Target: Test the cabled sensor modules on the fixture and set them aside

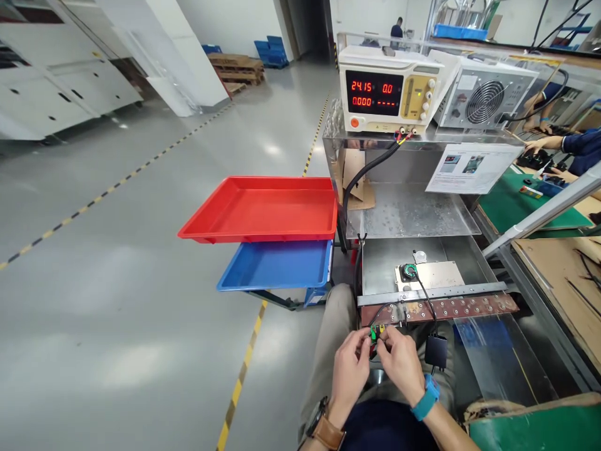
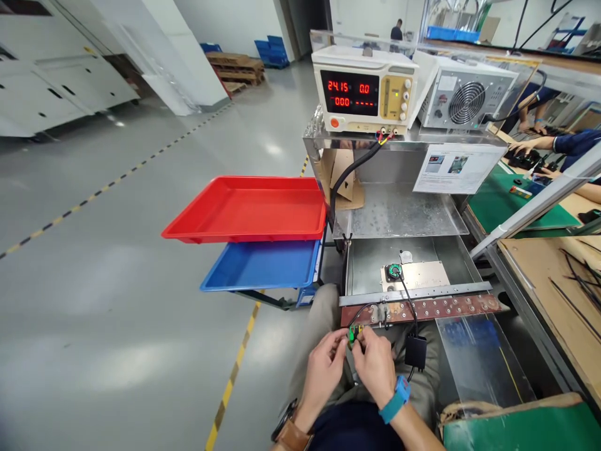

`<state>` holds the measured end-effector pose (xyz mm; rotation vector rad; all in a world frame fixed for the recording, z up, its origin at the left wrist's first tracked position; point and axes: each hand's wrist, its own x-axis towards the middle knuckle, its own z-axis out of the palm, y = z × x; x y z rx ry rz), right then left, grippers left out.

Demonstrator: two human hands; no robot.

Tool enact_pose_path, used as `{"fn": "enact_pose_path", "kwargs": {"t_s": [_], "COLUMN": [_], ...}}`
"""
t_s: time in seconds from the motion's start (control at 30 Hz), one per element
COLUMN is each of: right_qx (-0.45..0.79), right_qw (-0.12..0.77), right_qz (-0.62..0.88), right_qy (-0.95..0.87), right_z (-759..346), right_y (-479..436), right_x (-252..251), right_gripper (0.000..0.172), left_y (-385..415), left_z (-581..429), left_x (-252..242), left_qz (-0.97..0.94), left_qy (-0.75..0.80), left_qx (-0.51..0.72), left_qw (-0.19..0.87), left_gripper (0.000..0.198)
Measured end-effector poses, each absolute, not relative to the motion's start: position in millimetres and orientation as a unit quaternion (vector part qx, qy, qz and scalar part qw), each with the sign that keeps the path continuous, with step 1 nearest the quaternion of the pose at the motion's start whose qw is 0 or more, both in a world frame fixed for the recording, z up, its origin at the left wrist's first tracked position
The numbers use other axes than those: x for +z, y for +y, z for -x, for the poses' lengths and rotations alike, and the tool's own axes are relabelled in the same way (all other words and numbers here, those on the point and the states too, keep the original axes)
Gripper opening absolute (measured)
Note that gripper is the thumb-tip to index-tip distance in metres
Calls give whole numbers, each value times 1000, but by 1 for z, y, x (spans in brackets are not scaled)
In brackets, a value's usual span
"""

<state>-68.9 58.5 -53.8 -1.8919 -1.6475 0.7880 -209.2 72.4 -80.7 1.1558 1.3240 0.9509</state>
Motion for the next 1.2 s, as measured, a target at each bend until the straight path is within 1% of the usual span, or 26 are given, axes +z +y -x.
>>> {"fn": "enact_pose_path", "kwargs": {"t_s": [0.1, 0.23, 0.43, 0.63, 0.83, 1.07, 1.2], "right_qx": [264, 244, 252, 248, 251, 262, 270], "right_qw": [219, 186, 179, 182, 180, 178, 174], "right_qz": [700, 703, 697, 702, 708, 717, 720], "right_qy": [-626, -641, -647, -642, -635, -621, -615], "right_z": [71, 72, 72, 74, 75, 77, 78], "right_y": [63, 67, 68, 68, 69, 70, 71], "right_x": [-51, -48, -51, -58, -63, -62, -60], "right_gripper": [12, 12, 14, 17, 16, 17, 18], "left_y": [71, 76, 83, 84, 86, 90, 91], "left_z": [208, 207, 208, 209, 212, 219, 221], "left_x": [-81, -80, -71, -76, -90, -110, -117], "left_qz": [-648, -719, -703, -695, -714, -765, -776], "left_qy": [538, 523, 531, 529, 517, 491, 478], "left_qx": [344, 300, 298, 303, 312, 313, 310], "left_qw": [416, 346, 368, 381, 354, 276, 271], "left_gripper": [30, 36, 28, 27, 25, 30, 30]}}
